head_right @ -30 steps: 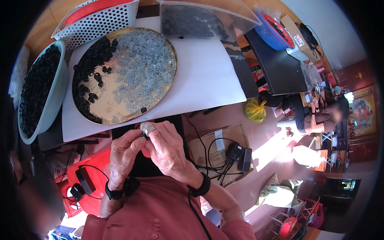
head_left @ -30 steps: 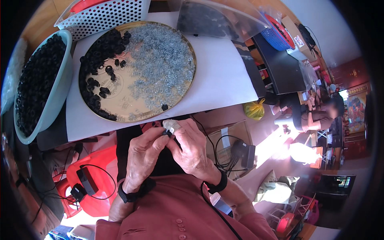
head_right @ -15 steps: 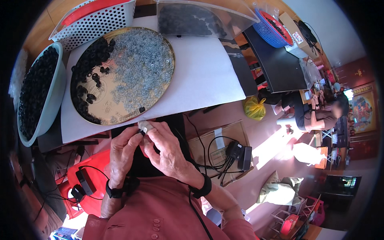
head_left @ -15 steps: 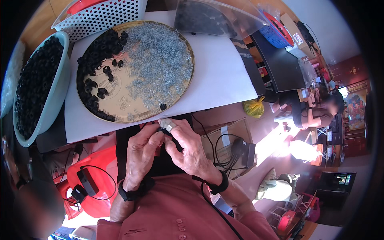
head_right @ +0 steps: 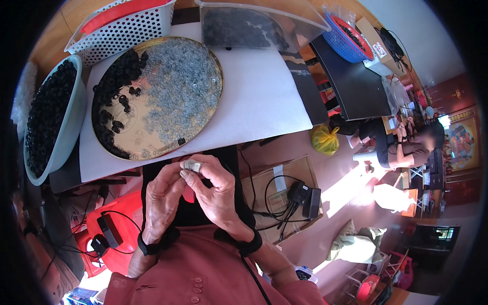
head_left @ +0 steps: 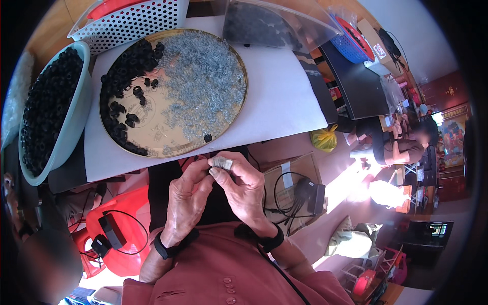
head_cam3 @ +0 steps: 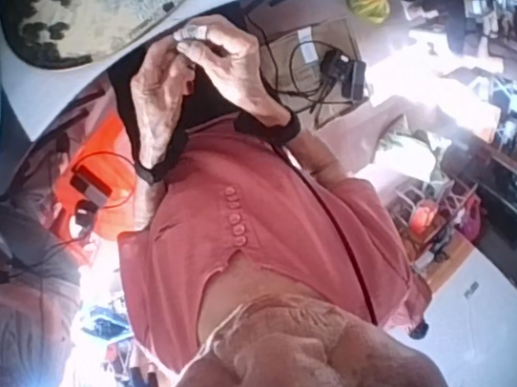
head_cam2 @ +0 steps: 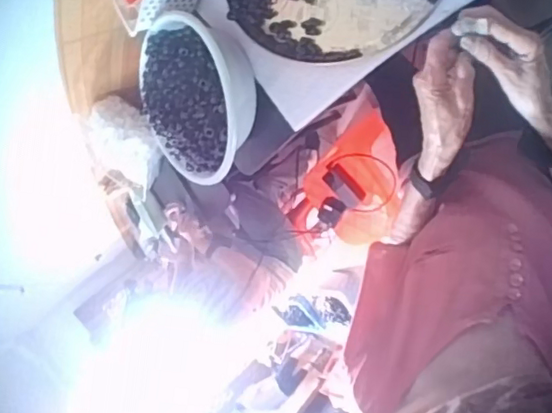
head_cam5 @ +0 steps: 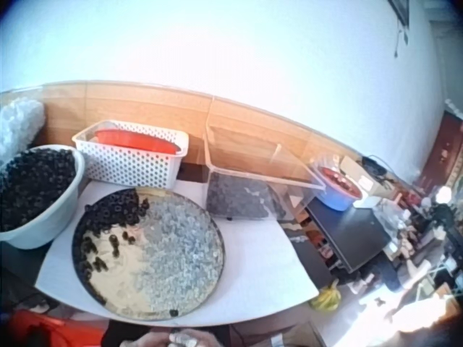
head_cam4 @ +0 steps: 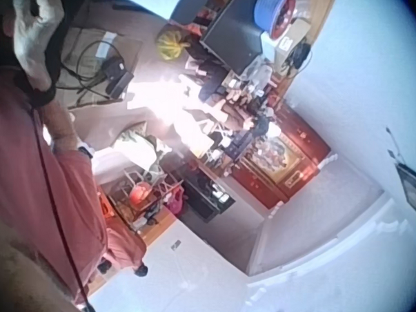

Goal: Assembling small black circular components onto metal rods or clips.

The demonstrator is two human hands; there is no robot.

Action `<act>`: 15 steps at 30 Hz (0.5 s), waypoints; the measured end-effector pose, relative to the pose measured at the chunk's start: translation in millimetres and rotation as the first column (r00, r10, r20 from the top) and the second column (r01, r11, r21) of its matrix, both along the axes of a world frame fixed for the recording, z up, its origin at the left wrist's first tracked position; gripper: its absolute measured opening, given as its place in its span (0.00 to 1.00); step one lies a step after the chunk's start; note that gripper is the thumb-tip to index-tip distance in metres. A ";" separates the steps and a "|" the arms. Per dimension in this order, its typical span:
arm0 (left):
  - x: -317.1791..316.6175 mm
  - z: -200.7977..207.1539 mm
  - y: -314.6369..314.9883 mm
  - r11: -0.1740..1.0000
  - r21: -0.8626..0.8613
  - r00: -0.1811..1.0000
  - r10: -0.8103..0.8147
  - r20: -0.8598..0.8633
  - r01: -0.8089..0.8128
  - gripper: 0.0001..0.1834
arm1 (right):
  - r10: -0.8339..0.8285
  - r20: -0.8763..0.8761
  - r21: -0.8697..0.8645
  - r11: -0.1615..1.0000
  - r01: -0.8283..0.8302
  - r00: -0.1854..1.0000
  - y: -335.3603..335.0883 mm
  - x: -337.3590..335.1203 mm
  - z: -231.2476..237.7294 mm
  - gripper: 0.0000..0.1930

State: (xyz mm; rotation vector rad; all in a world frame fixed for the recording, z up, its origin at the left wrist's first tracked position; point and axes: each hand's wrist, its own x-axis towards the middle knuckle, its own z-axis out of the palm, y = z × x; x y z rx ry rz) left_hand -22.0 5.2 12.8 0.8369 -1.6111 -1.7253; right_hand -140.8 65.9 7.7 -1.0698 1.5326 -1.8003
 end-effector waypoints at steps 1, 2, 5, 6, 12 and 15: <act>0.1 -0.1 -0.3 0.999 -0.037 1.000 -0.012 0.028 0.013 0.15 | 0.000 -0.001 -0.002 1.000 0.000 1.000 1.6 -0.6 0.7 0.09; 0.0 0.9 0.6 0.999 -0.038 1.000 -0.012 0.027 0.013 0.15 | 0.045 0.165 0.005 0.999 -0.047 0.985 3.8 -1.8 0.8 0.09; 0.3 3.8 1.4 0.985 -0.171 0.999 0.014 0.051 -0.005 0.15 | 0.100 0.404 0.016 0.993 -0.116 0.909 13.3 -7.0 -1.2 0.08; 1.9 2.2 -0.1 0.969 -0.244 0.998 -0.012 0.062 0.027 0.15 | 0.108 0.452 0.022 0.991 -0.132 0.886 15.8 -7.9 -1.1 0.09; -0.1 9.9 0.7 0.910 -0.408 0.996 -0.041 0.082 0.071 0.17 | 0.147 0.553 0.064 0.974 -0.218 0.820 25.6 -11.6 6.0 0.14; -0.7 5.6 3.0 0.909 -0.411 0.995 -0.025 0.094 0.061 0.17 | 0.225 0.608 0.083 0.936 -0.343 0.762 26.8 -14.1 3.3 0.15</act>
